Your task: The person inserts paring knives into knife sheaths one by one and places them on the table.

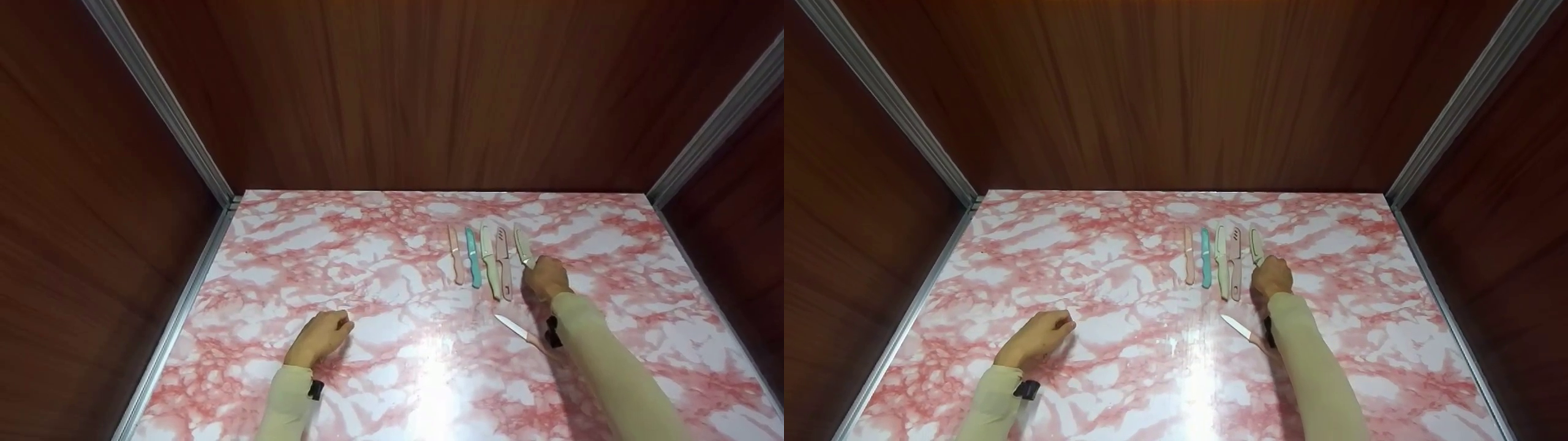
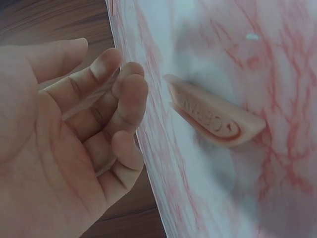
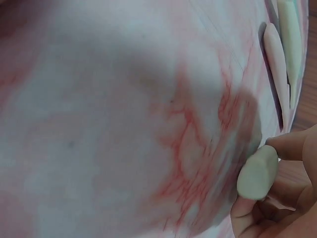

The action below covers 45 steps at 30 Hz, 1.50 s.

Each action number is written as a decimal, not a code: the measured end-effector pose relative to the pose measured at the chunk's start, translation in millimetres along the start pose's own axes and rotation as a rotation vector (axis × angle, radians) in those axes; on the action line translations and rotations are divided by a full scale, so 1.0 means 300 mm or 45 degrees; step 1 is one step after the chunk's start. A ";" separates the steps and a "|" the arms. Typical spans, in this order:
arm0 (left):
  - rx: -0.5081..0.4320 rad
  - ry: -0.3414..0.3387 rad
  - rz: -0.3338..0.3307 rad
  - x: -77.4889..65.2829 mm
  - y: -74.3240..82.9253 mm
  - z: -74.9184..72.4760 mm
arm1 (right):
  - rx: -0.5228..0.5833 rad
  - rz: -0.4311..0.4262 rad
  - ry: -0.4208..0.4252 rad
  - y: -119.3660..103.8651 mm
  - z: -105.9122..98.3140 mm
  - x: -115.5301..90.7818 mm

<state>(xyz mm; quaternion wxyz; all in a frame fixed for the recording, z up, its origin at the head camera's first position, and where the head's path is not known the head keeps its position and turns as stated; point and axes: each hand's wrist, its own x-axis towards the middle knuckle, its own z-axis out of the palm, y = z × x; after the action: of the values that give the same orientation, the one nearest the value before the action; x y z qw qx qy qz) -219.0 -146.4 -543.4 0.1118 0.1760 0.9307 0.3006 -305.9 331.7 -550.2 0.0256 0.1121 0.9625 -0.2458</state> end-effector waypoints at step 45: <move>0.331 0.190 -0.213 -0.027 -0.039 0.031 | -0.070 -0.201 -0.147 0.084 -0.116 -0.218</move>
<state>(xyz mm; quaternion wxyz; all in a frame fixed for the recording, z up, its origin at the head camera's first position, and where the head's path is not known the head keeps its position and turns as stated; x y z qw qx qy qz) -211.7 -153.6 -556.9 0.0434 0.0880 0.9789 0.1795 -236.2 356.6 -524.5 0.0646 0.0210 0.9716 -0.2266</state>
